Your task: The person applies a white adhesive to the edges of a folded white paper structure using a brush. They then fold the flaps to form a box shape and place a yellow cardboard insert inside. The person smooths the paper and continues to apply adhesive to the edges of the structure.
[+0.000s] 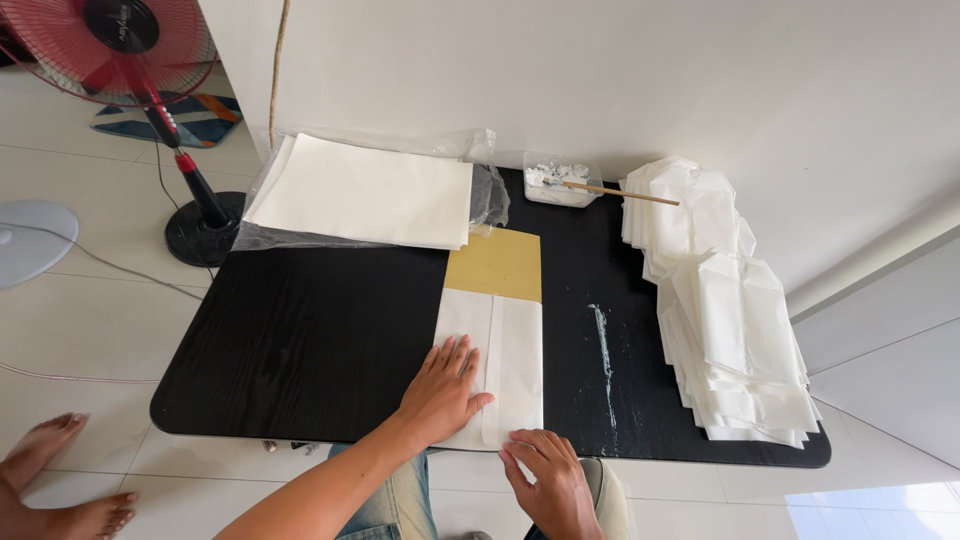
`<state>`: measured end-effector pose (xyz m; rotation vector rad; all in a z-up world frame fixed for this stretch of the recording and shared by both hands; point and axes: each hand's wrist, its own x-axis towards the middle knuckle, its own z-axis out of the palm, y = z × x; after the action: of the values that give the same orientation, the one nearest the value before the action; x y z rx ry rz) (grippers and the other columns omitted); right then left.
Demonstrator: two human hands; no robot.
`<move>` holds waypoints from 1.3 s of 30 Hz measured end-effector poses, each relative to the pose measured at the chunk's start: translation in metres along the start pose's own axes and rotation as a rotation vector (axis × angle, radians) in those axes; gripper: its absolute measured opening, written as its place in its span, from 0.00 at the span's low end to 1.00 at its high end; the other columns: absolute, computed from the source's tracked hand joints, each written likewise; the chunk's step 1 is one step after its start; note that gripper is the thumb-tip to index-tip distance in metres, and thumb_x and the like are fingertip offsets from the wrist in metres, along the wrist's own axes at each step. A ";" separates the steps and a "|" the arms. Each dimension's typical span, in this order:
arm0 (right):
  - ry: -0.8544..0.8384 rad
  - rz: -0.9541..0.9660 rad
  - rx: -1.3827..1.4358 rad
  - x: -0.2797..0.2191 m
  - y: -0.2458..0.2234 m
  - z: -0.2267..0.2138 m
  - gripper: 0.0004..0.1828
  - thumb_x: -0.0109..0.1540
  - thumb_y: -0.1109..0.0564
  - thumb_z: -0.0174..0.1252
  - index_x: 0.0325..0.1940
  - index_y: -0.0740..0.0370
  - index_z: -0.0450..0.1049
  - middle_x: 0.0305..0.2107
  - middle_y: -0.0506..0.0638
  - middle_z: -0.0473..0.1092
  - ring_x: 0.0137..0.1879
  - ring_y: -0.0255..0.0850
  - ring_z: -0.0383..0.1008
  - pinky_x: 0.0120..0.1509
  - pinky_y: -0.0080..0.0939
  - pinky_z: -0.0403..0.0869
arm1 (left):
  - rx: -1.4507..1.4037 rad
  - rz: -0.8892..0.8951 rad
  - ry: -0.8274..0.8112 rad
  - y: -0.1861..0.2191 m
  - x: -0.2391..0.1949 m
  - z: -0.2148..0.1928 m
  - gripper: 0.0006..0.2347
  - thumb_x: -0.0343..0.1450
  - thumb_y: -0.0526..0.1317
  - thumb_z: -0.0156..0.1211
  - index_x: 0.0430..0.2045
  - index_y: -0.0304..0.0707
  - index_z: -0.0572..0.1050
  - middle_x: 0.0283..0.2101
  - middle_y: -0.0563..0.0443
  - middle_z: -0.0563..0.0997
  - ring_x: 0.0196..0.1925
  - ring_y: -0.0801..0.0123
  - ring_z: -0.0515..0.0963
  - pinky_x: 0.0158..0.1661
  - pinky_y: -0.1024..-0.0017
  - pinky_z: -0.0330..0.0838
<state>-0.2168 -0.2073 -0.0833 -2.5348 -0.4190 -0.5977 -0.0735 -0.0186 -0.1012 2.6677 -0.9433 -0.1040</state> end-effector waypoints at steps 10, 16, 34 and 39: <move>-0.024 -0.012 -0.086 -0.002 0.004 0.011 0.14 0.63 0.56 0.62 0.53 0.56 0.77 0.41 0.46 0.79 0.46 0.42 0.78 0.48 0.45 0.76 | 0.070 0.036 0.094 0.010 -0.016 -0.012 0.35 0.79 0.62 0.27 0.74 0.30 0.44 0.77 0.33 0.44 0.79 0.46 0.38 0.72 0.53 0.33; 0.139 0.006 0.013 0.010 0.002 -0.001 0.18 0.62 0.63 0.58 0.57 0.61 0.75 0.35 0.48 0.78 0.38 0.39 0.79 0.43 0.39 0.79 | 0.058 0.058 0.068 0.012 -0.020 -0.020 0.43 0.76 0.71 0.26 0.74 0.29 0.41 0.77 0.29 0.42 0.78 0.39 0.36 0.71 0.50 0.33; 0.165 1.139 0.121 -0.031 0.043 -0.041 0.19 0.58 0.45 0.63 0.53 0.44 0.80 0.28 0.37 0.78 0.28 0.32 0.72 0.37 0.34 0.73 | 0.146 0.051 0.008 0.014 0.005 -0.027 0.34 0.77 0.66 0.41 0.63 0.32 0.61 0.73 0.23 0.51 0.77 0.35 0.44 0.71 0.44 0.37; 0.363 1.222 0.369 -0.020 0.030 -0.047 0.19 0.58 0.54 0.69 0.53 0.52 0.80 0.30 0.47 0.80 0.27 0.34 0.70 0.30 0.32 0.67 | 0.147 0.126 -0.063 0.017 0.054 -0.060 0.33 0.75 0.67 0.43 0.47 0.28 0.73 0.74 0.26 0.53 0.79 0.37 0.45 0.73 0.45 0.37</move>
<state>-0.2372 -0.2607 -0.0680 -1.7867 0.9914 -0.3907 -0.0312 -0.0485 -0.0368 2.7430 -1.1788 -0.0949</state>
